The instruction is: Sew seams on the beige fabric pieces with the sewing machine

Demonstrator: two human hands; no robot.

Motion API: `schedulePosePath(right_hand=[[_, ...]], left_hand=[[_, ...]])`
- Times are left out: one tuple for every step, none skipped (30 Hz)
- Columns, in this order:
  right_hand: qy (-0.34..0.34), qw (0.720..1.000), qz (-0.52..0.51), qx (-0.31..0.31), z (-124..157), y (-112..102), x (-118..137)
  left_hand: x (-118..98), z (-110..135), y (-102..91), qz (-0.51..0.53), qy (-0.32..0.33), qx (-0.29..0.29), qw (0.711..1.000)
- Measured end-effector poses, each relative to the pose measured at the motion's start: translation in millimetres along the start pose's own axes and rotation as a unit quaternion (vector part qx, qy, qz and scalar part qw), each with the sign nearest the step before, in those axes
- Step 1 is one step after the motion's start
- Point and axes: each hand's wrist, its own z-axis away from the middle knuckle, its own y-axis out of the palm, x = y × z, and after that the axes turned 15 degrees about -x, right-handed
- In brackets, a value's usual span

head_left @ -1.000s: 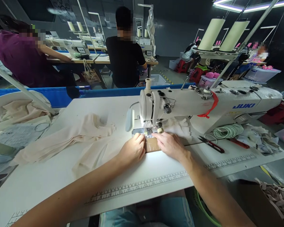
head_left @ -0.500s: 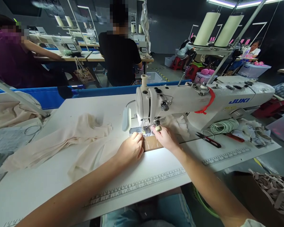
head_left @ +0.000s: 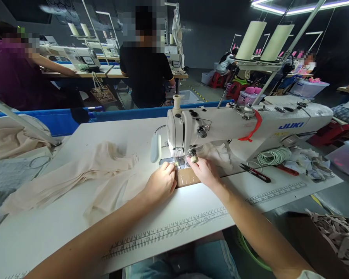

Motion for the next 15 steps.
schedulePosePath(right_hand=[[-0.005,1.000,-0.002,-0.007,1.3,-1.8,-0.9],[-0.009,1.000,-0.004,-0.014,2.5,-3.6,-1.6],[-0.012,1.000,-0.007,-0.018,3.5,-5.2,-2.1],[-0.014,1.000,-0.012,-0.017,4.4,-6.5,-2.1],[-0.016,1.000,-0.020,-0.014,5.0,-7.6,-1.8],[-0.021,0.999,-0.034,-0.007,5.5,-8.5,-0.9],[-0.030,0.998,-0.054,0.004,6.0,-9.3,0.4],[-0.043,0.996,-0.077,0.014,6.4,-10.0,2.5],[-0.060,0.993,-0.099,0.022,6.9,-10.9,5.3],[-0.083,0.989,-0.119,0.025,7.5,-12.0,9.0],[-0.111,0.984,-0.137,0.027,8.3,-13.4,13.8],[-0.142,0.978,-0.150,0.030,9.3,-15.1,19.7],[-0.177,0.970,-0.159,0.040,10.8,-17.1,26.8],[-0.215,0.961,-0.165,0.057,12.9,-19.3,34.9],[-0.251,0.950,-0.166,0.082,15.9,-21.4,43.9]], left_hand=[[0.2,-0.2,0.2,0.001,-0.002,0.002,1.000],[0.7,-0.7,0.5,0.004,-0.004,0.003,1.000],[1.7,-1.4,0.8,0.009,-0.007,0.001,1.000],[3.2,-2.2,1.0,0.017,-0.010,-0.002,1.000],[5.2,-3.1,0.8,0.029,-0.013,-0.008,0.999],[7.7,-4.2,0.2,0.045,-0.017,-0.013,0.999],[10.9,-5.2,-1.3,0.066,-0.025,-0.016,0.997],[14.6,-6.3,-3.7,0.089,-0.039,-0.017,0.995],[18.9,-7.3,-7.2,0.108,-0.064,-0.014,0.992],[23.6,-8.1,-11.6,0.118,-0.103,-0.009,0.988],[28.7,-8.6,-16.9,0.111,-0.153,0.000,0.982],[33.8,-8.8,-22.7,0.090,-0.207,0.010,0.974],[38.7,-8.6,-28.6,0.060,-0.253,0.019,0.965],[43.2,-7.9,-34.5,0.031,-0.289,0.033,0.956],[47.1,-6.5,-40.1,0.013,-0.312,0.054,0.949]])
